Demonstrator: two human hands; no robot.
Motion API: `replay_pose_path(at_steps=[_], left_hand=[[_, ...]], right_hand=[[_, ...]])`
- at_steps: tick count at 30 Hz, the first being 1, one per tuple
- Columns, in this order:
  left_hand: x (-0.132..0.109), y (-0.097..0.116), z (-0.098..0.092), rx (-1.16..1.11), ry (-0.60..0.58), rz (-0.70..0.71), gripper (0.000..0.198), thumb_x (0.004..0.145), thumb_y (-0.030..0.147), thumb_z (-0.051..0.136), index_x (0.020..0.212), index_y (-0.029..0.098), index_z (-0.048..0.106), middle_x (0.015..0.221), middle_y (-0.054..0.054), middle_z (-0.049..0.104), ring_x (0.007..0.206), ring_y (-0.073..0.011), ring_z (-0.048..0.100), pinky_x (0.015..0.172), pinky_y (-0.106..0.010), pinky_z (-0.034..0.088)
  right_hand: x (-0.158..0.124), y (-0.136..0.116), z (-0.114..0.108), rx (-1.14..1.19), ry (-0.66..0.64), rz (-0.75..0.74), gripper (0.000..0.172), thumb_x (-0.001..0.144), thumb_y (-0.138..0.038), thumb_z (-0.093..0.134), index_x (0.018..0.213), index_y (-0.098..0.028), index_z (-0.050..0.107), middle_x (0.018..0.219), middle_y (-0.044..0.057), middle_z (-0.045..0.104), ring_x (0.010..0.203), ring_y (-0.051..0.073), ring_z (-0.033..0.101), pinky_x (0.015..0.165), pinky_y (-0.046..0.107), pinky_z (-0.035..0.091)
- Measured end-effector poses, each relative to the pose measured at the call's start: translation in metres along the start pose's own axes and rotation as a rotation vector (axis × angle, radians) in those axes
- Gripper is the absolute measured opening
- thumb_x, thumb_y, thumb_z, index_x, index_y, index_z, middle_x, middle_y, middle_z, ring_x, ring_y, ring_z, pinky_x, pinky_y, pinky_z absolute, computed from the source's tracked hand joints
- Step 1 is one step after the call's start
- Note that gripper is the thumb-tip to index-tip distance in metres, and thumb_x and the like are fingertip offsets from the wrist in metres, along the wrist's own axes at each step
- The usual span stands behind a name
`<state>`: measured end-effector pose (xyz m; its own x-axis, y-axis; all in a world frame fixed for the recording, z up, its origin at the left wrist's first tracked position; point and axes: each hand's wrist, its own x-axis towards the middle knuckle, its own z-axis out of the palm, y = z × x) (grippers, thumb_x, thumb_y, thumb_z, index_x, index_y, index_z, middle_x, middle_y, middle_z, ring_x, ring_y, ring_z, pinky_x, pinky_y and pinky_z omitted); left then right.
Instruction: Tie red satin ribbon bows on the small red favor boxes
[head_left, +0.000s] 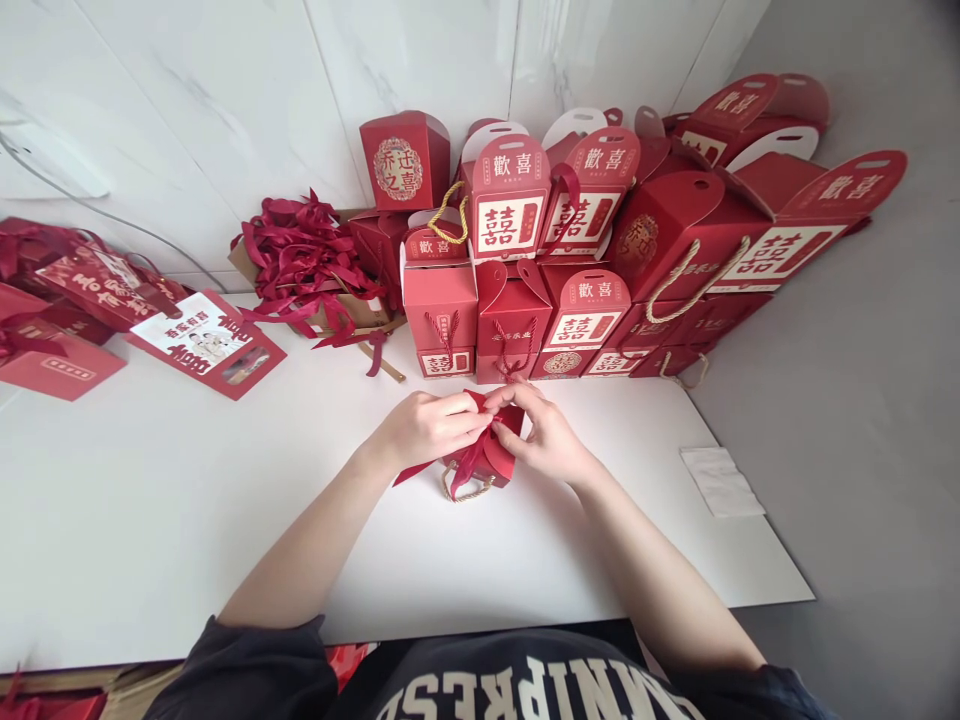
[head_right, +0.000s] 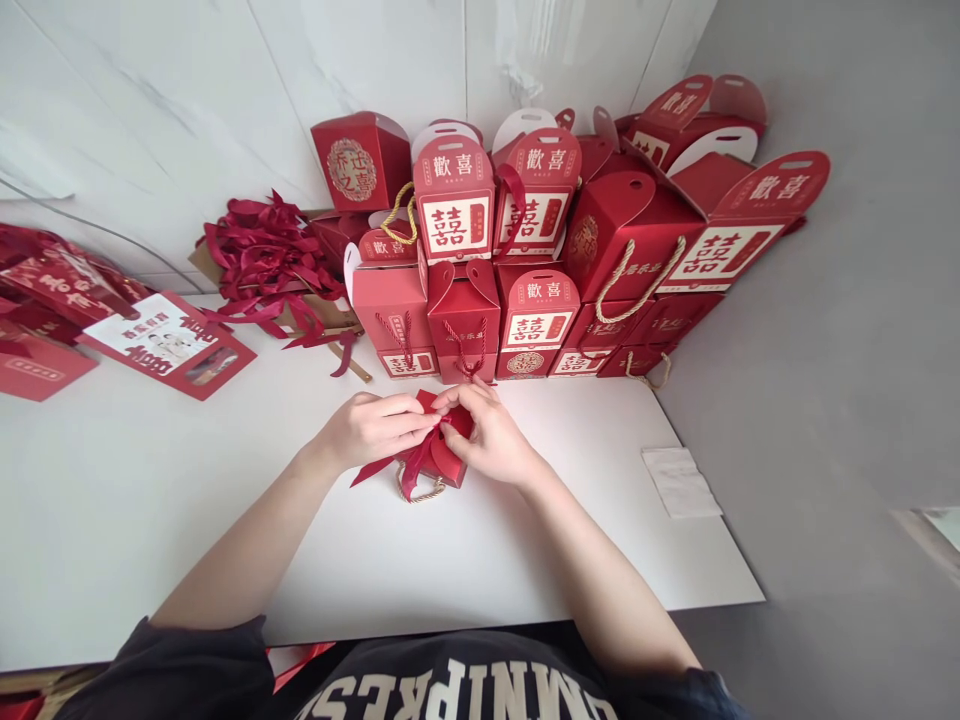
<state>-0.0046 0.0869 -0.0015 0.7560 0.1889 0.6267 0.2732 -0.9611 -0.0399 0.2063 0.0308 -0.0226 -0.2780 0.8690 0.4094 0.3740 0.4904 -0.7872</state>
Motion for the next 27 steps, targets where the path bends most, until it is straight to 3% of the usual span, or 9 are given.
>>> replay_pose_path(at_steps=[3,6,9,16,20,22,24,25,27], left_hand=[[0.001,-0.001,-0.001,-0.01,0.031,-0.004,0.008,0.088,0.017,0.062,0.092,0.02,0.068,0.078,0.004,0.069,0.058,-0.0045,0.06,0.049,-0.019,0.042],[0.002,-0.002,-0.003,0.002,0.046,-0.009,0.008,0.087,0.018,0.062,0.092,0.021,0.069,0.074,0.005,0.067,0.055,-0.0039,0.058,0.048,-0.019,0.042],[0.001,-0.003,-0.004,-0.004,0.048,-0.026,0.009,0.088,0.018,0.062,0.092,0.021,0.069,0.075,0.005,0.068,0.057,-0.0042,0.06,0.049,-0.018,0.043],[-0.001,-0.002,-0.001,-0.028,0.009,-0.038,0.009,0.088,0.018,0.062,0.093,0.021,0.069,0.079,0.004,0.069,0.06,-0.0047,0.06,0.051,-0.019,0.043],[-0.002,-0.004,-0.001,-0.04,0.003,-0.056,0.008,0.087,0.017,0.064,0.091,0.021,0.069,0.079,0.005,0.069,0.06,-0.0046,0.06,0.05,-0.019,0.042],[-0.002,-0.004,-0.002,-0.032,0.004,-0.058,0.008,0.086,0.015,0.064,0.09,0.021,0.069,0.079,0.005,0.069,0.058,-0.0043,0.059,0.048,-0.019,0.041],[-0.002,-0.005,-0.003,-0.024,0.005,-0.053,0.009,0.086,0.015,0.064,0.09,0.021,0.069,0.078,0.005,0.069,0.058,-0.0044,0.058,0.049,-0.019,0.042],[-0.002,-0.006,-0.003,-0.023,0.006,-0.047,0.009,0.086,0.015,0.064,0.091,0.021,0.069,0.078,0.005,0.069,0.058,-0.0046,0.059,0.049,-0.019,0.042],[-0.002,-0.006,-0.002,-0.026,0.006,-0.031,0.01,0.086,0.016,0.064,0.093,0.021,0.069,0.078,0.005,0.069,0.06,-0.0052,0.06,0.052,-0.019,0.044]], right_hand=[[0.0,0.002,0.001,0.036,0.074,-0.003,0.011,0.089,-0.017,0.057,0.098,-0.023,0.057,0.097,0.002,0.065,0.094,0.018,0.061,0.115,0.048,0.025],[-0.001,0.002,-0.002,0.124,0.112,0.065,0.005,0.093,-0.026,0.058,0.097,-0.022,0.057,0.096,0.004,0.063,0.094,0.019,0.059,0.101,0.04,0.041],[-0.003,0.001,-0.007,0.209,0.142,0.125,0.01,0.093,-0.03,0.058,0.099,-0.022,0.056,0.097,0.005,0.061,0.095,0.018,0.058,0.089,0.034,0.046],[-0.002,0.0,-0.002,0.176,0.009,0.094,0.021,0.085,-0.02,0.062,0.105,-0.022,0.056,0.1,0.004,0.062,0.093,0.018,0.058,0.087,0.032,0.047],[-0.004,-0.001,-0.015,-0.005,0.208,0.028,0.021,0.079,-0.01,0.057,0.095,-0.022,0.054,0.087,0.002,0.059,0.077,0.016,0.056,0.075,0.031,0.048],[-0.009,-0.003,-0.035,-0.144,0.378,0.007,0.021,0.078,-0.009,0.057,0.095,-0.022,0.054,0.082,0.001,0.056,0.073,0.016,0.055,0.075,0.033,0.048],[-0.017,-0.007,-0.062,-0.212,0.418,0.032,0.022,0.08,-0.013,0.06,0.1,-0.023,0.056,0.082,0.002,0.056,0.079,0.019,0.056,0.083,0.036,0.047],[-0.021,-0.008,-0.075,-0.181,0.278,0.063,0.028,0.081,-0.017,0.063,0.108,-0.023,0.056,0.087,0.003,0.058,0.088,0.02,0.058,0.09,0.038,0.046],[-0.026,-0.01,-0.094,0.019,-0.17,0.141,0.047,0.08,-0.03,0.072,0.123,-0.025,0.052,0.106,0.007,0.062,0.104,0.024,0.059,0.099,0.04,0.045]])
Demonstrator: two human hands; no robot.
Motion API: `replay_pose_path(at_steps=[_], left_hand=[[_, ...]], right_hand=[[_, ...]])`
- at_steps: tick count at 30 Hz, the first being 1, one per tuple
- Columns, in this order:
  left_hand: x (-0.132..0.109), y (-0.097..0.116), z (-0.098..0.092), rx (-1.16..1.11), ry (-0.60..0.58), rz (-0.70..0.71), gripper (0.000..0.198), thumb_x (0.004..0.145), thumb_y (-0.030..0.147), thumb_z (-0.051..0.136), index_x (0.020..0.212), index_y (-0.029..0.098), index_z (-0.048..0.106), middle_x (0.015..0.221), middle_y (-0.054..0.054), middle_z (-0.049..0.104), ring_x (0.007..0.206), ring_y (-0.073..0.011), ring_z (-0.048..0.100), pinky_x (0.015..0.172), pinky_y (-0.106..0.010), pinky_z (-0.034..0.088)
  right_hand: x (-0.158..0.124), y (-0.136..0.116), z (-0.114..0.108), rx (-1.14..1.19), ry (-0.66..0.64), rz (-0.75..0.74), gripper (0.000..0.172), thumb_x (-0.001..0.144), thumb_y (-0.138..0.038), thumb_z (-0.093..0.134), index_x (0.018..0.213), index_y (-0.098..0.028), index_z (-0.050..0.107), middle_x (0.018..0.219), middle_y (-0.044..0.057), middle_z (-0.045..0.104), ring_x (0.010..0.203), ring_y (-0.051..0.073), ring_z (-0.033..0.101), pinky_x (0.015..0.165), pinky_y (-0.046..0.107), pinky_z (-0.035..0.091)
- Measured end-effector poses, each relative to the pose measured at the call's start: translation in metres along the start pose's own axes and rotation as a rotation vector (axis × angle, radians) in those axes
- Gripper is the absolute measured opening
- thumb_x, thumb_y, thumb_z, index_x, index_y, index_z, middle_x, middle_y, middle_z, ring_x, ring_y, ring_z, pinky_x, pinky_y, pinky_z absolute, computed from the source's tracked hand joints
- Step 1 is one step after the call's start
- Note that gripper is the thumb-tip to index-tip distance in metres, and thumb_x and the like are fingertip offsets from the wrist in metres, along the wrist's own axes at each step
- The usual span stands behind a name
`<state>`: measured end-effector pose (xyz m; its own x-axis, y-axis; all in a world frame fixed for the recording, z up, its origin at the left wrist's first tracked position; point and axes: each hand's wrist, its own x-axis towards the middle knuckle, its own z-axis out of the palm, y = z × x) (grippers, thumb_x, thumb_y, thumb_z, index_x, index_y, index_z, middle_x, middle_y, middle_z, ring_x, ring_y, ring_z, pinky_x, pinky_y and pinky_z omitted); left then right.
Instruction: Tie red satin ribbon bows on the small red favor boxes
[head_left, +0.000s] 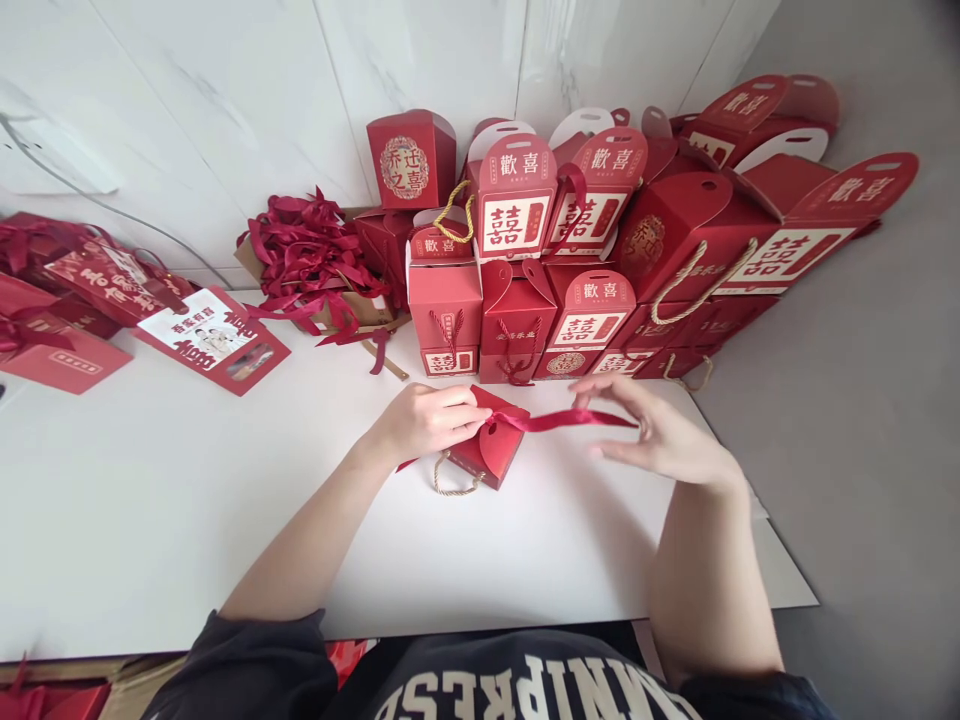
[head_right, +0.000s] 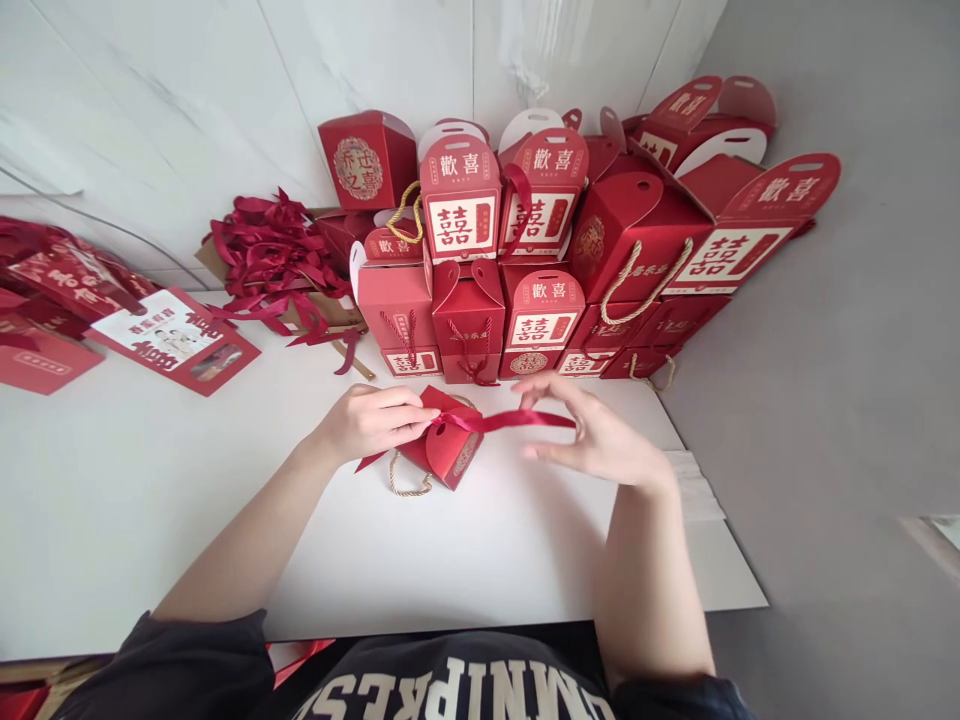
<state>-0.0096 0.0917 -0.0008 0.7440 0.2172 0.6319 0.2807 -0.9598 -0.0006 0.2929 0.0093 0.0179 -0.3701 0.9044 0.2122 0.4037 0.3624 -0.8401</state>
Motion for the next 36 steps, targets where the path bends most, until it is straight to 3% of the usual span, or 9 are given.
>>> replay_pose_path(at_steps=[1,2,6,10,17,21,24,30,36], left_hand=[[0.0,0.0,0.0,0.0,-0.001,0.008,0.01,0.086,0.017,0.064,0.094,0.021,0.069,0.079,0.004,0.069,0.06,-0.0054,0.06,0.053,-0.019,0.045],[0.0,0.0,0.001,0.001,0.0,0.015,0.01,0.086,0.017,0.064,0.095,0.021,0.069,0.08,0.004,0.069,0.061,-0.0054,0.06,0.053,-0.02,0.045],[0.0,0.001,0.003,0.022,0.026,0.027,0.012,0.085,0.017,0.066,0.096,0.021,0.068,0.082,0.005,0.07,0.06,-0.0053,0.06,0.054,-0.02,0.046],[0.002,0.002,0.003,0.068,0.064,0.068,0.014,0.082,0.014,0.068,0.096,0.019,0.067,0.081,0.004,0.07,0.062,-0.0056,0.062,0.055,-0.02,0.047],[0.009,0.008,0.002,0.165,0.133,0.119,0.012,0.083,0.013,0.067,0.093,0.019,0.068,0.075,0.004,0.069,0.058,-0.0066,0.061,0.053,-0.021,0.047],[0.012,0.011,0.002,0.142,0.141,0.121,0.011,0.083,0.012,0.066,0.092,0.018,0.068,0.073,0.004,0.068,0.057,-0.0071,0.062,0.053,-0.021,0.047],[0.01,0.012,0.004,0.098,0.073,0.1,0.013,0.086,0.012,0.063,0.096,0.018,0.068,0.073,0.003,0.068,0.057,-0.0075,0.061,0.053,-0.021,0.046],[0.006,0.007,-0.002,-0.132,-0.099,-0.119,0.015,0.091,0.018,0.058,0.098,0.019,0.071,0.076,0.0,0.068,0.062,-0.0083,0.061,0.059,-0.02,0.047],[0.012,0.004,-0.021,-0.535,-0.31,-0.612,0.028,0.085,0.033,0.067,0.111,0.021,0.067,0.066,0.004,0.056,0.051,-0.0066,0.047,0.05,-0.019,0.041]], right_hand=[[-0.001,0.0,-0.003,0.074,-0.133,0.021,0.048,0.082,-0.036,0.071,0.124,-0.025,0.053,0.115,0.008,0.061,0.111,0.025,0.058,0.101,0.04,0.044],[0.0,0.001,-0.002,0.116,-0.159,0.033,0.042,0.086,-0.042,0.066,0.123,-0.026,0.054,0.121,0.008,0.06,0.116,0.026,0.056,0.104,0.04,0.042],[0.017,0.007,0.029,0.068,0.091,0.089,0.027,0.097,-0.046,0.048,0.093,-0.023,0.061,0.121,0.007,0.06,0.116,0.024,0.055,0.104,0.038,0.038],[0.029,0.012,0.05,0.072,0.061,0.158,0.04,0.097,-0.052,0.043,0.08,-0.021,0.061,0.123,0.007,0.059,0.116,0.023,0.055,0.103,0.038,0.038],[0.024,0.013,0.045,0.156,-0.12,0.486,0.055,0.092,-0.067,0.038,0.087,-0.021,0.069,0.1,0.006,0.07,0.097,0.025,0.062,0.096,0.037,0.042],[0.027,0.008,0.047,0.416,-0.2,0.41,0.059,0.094,-0.064,0.037,0.077,-0.017,0.067,0.072,0.005,0.068,0.075,0.02,0.063,0.085,0.036,0.045],[0.029,0.006,0.054,0.484,-0.089,0.345,0.051,0.093,-0.061,0.046,0.076,-0.017,0.064,0.059,0.0,0.057,0.059,0.015,0.054,0.067,0.03,0.043],[0.031,0.01,0.063,0.437,0.004,0.356,0.04,0.082,-0.057,0.066,0.076,-0.018,0.058,0.061,-0.004,0.046,0.054,0.01,0.037,0.051,0.025,0.028],[0.03,0.017,0.058,0.428,0.003,0.37,0.038,0.083,-0.054,0.067,0.076,-0.018,0.056,0.061,-0.003,0.051,0.055,0.01,0.042,0.053,0.026,0.032]])
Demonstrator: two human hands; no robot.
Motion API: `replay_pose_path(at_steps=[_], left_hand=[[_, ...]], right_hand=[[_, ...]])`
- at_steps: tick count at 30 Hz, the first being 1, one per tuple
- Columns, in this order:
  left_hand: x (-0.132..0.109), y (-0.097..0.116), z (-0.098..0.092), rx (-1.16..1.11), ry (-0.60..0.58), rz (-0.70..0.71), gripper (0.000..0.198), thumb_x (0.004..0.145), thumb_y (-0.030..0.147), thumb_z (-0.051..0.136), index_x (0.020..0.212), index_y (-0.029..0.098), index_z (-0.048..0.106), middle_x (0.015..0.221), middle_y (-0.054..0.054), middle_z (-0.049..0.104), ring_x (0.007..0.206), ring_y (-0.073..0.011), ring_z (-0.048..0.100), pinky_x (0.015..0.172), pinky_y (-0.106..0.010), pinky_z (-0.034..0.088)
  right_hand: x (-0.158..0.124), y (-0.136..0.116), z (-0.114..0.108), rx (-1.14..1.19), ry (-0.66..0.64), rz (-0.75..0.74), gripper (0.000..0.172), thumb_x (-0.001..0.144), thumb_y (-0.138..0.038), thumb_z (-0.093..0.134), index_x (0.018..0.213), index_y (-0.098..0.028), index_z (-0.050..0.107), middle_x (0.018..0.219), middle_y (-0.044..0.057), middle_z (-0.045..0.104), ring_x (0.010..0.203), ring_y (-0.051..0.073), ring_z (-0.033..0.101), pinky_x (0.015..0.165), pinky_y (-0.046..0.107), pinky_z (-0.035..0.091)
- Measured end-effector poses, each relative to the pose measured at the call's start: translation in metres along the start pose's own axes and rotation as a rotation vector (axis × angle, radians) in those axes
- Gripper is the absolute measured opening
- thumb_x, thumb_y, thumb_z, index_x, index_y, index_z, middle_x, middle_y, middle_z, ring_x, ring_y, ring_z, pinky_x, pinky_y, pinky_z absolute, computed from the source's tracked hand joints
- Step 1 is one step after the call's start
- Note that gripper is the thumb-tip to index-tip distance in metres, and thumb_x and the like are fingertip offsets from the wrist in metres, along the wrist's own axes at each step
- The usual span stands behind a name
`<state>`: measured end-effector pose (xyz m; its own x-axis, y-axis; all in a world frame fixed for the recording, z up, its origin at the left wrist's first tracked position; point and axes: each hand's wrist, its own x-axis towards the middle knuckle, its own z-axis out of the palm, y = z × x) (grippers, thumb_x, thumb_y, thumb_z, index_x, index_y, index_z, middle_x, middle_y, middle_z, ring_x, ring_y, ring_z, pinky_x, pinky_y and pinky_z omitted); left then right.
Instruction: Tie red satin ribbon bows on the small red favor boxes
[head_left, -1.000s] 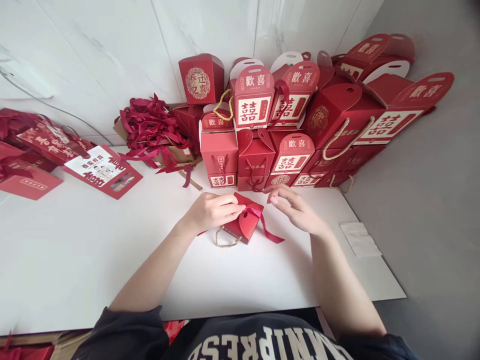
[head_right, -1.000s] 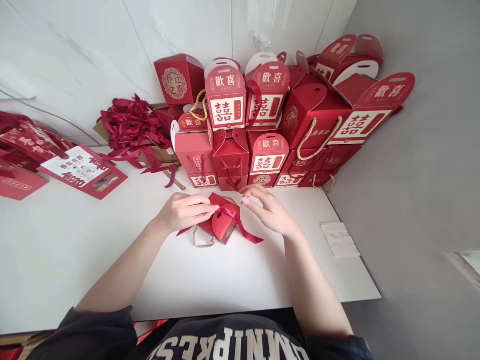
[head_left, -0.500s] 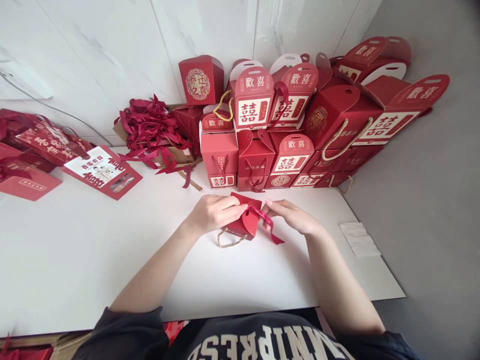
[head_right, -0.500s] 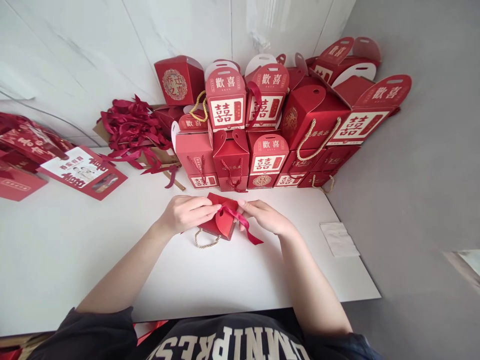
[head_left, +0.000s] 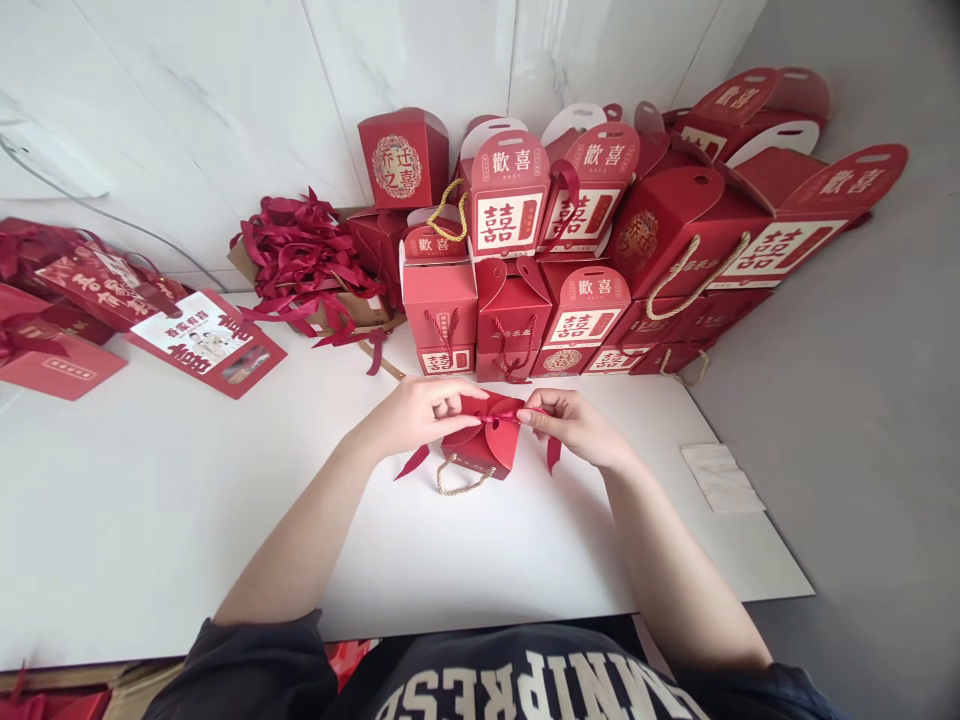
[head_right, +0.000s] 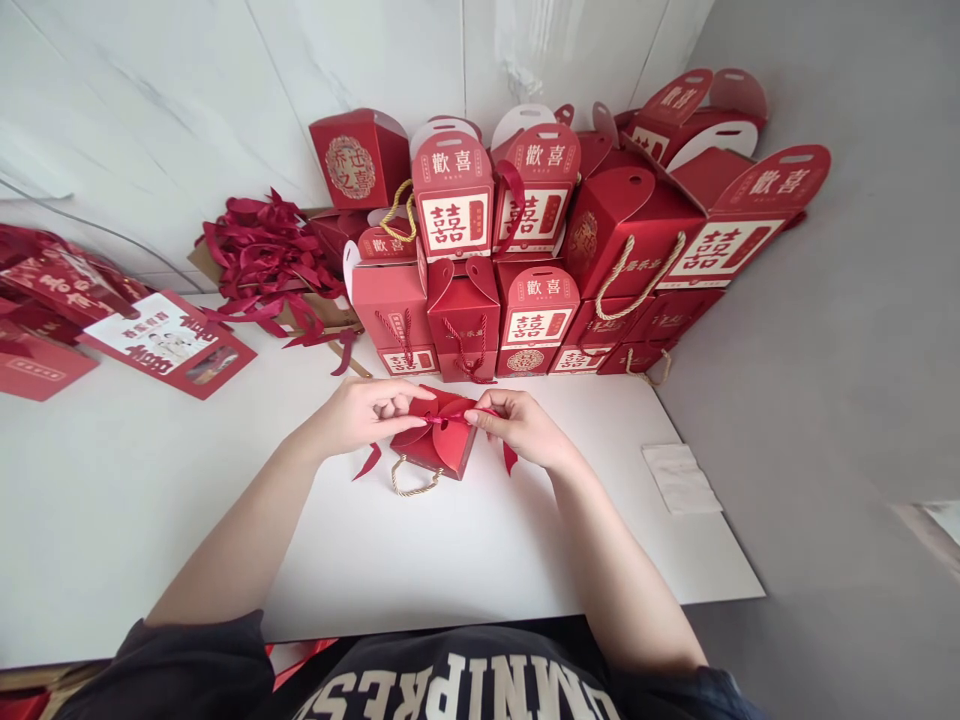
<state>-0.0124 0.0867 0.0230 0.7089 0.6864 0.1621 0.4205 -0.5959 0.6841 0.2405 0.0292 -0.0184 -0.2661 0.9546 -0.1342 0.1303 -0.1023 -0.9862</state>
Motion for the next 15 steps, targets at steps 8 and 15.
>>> replay_pose_path(at_steps=[8,15], left_hand=[[0.0,-0.011,-0.015,-0.155,-0.179,-0.281,0.03,0.079,0.045,0.07,0.077,0.015,0.069,0.068,-0.002,0.064,0.06,-0.0113,0.055,0.055,-0.022,0.044],[0.003,-0.017,-0.021,-0.211,-0.325,-0.348,0.033,0.08,0.046,0.066,0.069,0.015,0.062,0.057,0.002,0.053,0.049,-0.0074,0.042,0.045,-0.02,0.03]], right_hand=[[-0.004,-0.001,-0.007,-0.008,-0.065,-0.022,0.035,0.086,-0.05,0.065,0.075,-0.017,0.058,0.069,0.001,0.062,0.067,0.014,0.054,0.064,0.029,0.039],[-0.005,0.003,-0.024,0.021,-0.22,0.02,0.032,0.084,-0.048,0.067,0.073,-0.018,0.061,0.07,0.001,0.064,0.071,0.016,0.06,0.071,0.029,0.043]])
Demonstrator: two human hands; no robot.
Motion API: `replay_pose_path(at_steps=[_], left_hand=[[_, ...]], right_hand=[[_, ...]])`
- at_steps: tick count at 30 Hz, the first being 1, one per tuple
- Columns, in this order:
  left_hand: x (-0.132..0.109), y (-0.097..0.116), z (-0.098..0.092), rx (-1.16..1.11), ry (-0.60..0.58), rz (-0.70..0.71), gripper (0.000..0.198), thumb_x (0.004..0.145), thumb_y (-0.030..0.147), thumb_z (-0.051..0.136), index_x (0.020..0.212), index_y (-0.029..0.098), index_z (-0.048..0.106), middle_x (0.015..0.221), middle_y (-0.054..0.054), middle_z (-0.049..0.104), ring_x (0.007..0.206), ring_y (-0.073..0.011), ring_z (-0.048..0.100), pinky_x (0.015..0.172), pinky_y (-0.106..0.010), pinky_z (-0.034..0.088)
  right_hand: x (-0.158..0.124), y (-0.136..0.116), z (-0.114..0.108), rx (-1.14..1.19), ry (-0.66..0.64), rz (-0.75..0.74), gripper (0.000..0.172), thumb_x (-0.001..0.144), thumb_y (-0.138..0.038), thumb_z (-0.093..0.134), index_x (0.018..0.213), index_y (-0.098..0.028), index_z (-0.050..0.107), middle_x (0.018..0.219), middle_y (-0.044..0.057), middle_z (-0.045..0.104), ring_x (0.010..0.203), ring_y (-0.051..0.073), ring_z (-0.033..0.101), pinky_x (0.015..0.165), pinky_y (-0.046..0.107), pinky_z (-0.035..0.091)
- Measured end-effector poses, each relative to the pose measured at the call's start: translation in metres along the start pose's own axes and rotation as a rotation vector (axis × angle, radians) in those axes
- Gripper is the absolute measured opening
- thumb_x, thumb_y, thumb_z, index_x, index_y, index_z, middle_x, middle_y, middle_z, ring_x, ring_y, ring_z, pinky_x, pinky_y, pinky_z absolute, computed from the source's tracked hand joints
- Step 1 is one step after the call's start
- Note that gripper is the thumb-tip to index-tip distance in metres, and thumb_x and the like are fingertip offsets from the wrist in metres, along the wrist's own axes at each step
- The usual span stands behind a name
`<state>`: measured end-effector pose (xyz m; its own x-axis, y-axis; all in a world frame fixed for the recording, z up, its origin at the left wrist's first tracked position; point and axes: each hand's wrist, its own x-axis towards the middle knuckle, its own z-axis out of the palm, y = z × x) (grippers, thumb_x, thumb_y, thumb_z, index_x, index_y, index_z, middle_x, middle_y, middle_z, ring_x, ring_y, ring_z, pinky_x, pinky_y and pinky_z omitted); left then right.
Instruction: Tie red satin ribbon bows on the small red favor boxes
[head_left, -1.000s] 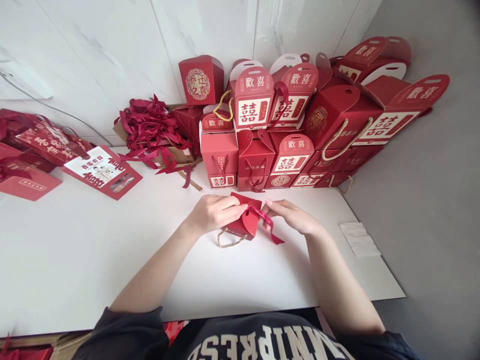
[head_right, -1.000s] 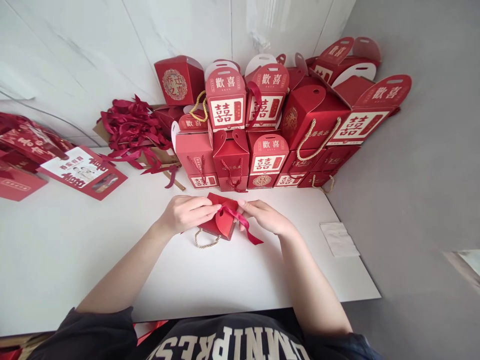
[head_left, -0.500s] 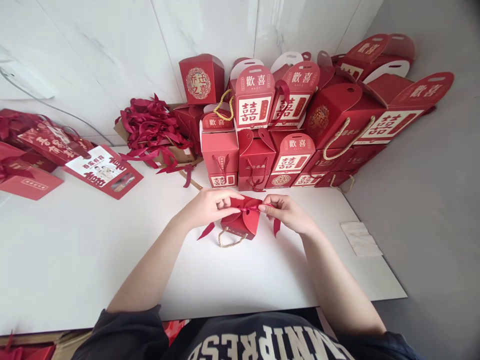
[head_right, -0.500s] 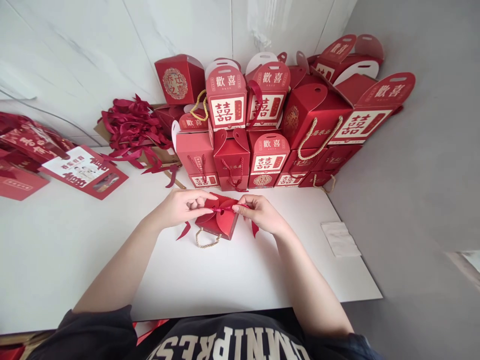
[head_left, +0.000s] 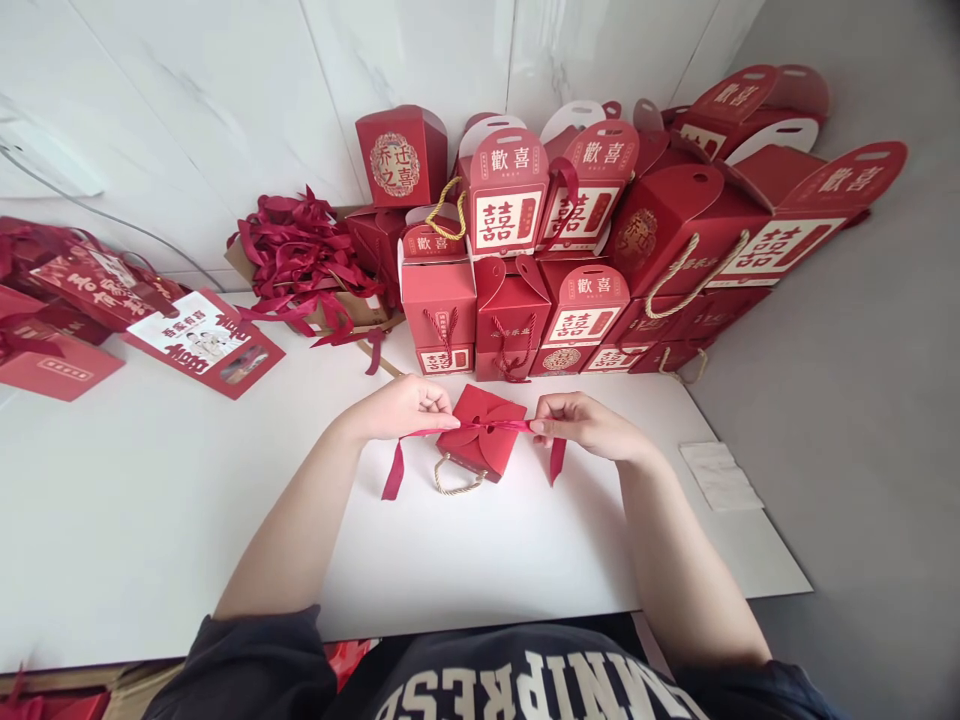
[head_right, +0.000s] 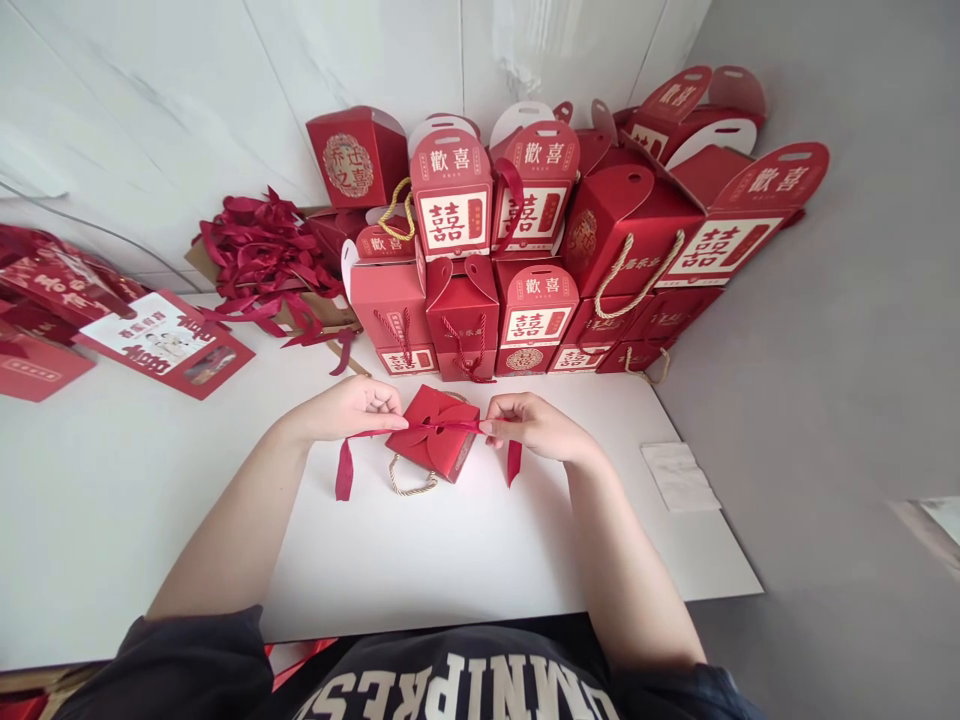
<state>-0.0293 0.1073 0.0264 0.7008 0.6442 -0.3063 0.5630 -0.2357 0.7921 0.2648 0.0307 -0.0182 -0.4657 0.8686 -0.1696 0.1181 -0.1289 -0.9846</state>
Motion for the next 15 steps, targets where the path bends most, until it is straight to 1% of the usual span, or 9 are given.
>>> replay_pose_path(at_steps=[2,3,5,7,10,13,15], left_hand=[[0.0,-0.001,-0.001,-0.017,-0.057,-0.013,0.039,0.081,0.05,0.064,0.065,0.015,0.06,0.056,0.001,0.054,0.048,-0.0076,0.041,0.044,-0.02,0.03],[0.0,-0.001,-0.002,-0.019,-0.083,-0.018,0.041,0.081,0.051,0.064,0.063,0.015,0.06,0.055,0.0,0.055,0.048,-0.0079,0.042,0.044,-0.021,0.031],[0.001,-0.003,-0.003,-0.016,-0.115,-0.025,0.042,0.078,0.053,0.067,0.063,0.014,0.061,0.056,0.0,0.056,0.049,-0.0085,0.043,0.045,-0.021,0.033],[0.001,-0.004,-0.003,-0.002,-0.131,-0.029,0.04,0.075,0.053,0.07,0.064,0.015,0.064,0.058,0.0,0.056,0.051,-0.0087,0.044,0.046,-0.021,0.033],[0.002,-0.004,-0.004,0.015,-0.156,-0.013,0.039,0.074,0.051,0.072,0.064,0.015,0.064,0.056,0.001,0.054,0.049,-0.008,0.042,0.045,-0.021,0.032],[0.004,-0.005,-0.005,-0.027,-0.19,-0.006,0.036,0.075,0.048,0.071,0.062,0.015,0.064,0.051,0.003,0.048,0.044,-0.0072,0.038,0.042,-0.021,0.03],[0.004,-0.008,-0.006,-0.059,-0.223,-0.001,0.032,0.075,0.044,0.071,0.062,0.015,0.066,0.051,0.003,0.049,0.045,-0.0072,0.039,0.042,-0.02,0.032]], right_hand=[[-0.001,-0.002,0.0,-0.021,-0.073,0.016,0.033,0.086,-0.049,0.064,0.078,-0.018,0.063,0.076,0.003,0.068,0.076,0.017,0.062,0.076,0.031,0.045],[0.0,-0.004,0.002,-0.035,-0.082,0.012,0.034,0.088,-0.05,0.062,0.08,-0.017,0.064,0.079,0.004,0.069,0.08,0.018,0.063,0.079,0.031,0.045],[0.002,-0.007,0.008,-0.059,-0.052,-0.004,0.039,0.09,-0.054,0.057,0.081,-0.016,0.066,0.081,0.005,0.07,0.082,0.018,0.063,0.083,0.032,0.045],[0.005,-0.009,0.016,-0.069,-0.001,-0.005,0.042,0.09,-0.056,0.055,0.078,-0.016,0.064,0.076,0.004,0.067,0.075,0.017,0.061,0.077,0.03,0.045],[0.009,-0.008,0.025,-0.092,0.064,-0.019,0.041,0.086,-0.057,0.06,0.074,-0.017,0.059,0.066,-0.001,0.059,0.063,0.013,0.052,0.064,0.027,0.04],[0.009,-0.006,0.024,-0.132,0.088,-0.034,0.043,0.085,-0.057,0.062,0.069,-0.018,0.055,0.061,-0.003,0.051,0.057,0.012,0.044,0.057,0.026,0.033],[0.008,-0.005,0.02,-0.145,0.068,-0.022,0.044,0.085,-0.058,0.061,0.067,-0.018,0.054,0.059,-0.003,0.049,0.055,0.011,0.04,0.054,0.026,0.029]])
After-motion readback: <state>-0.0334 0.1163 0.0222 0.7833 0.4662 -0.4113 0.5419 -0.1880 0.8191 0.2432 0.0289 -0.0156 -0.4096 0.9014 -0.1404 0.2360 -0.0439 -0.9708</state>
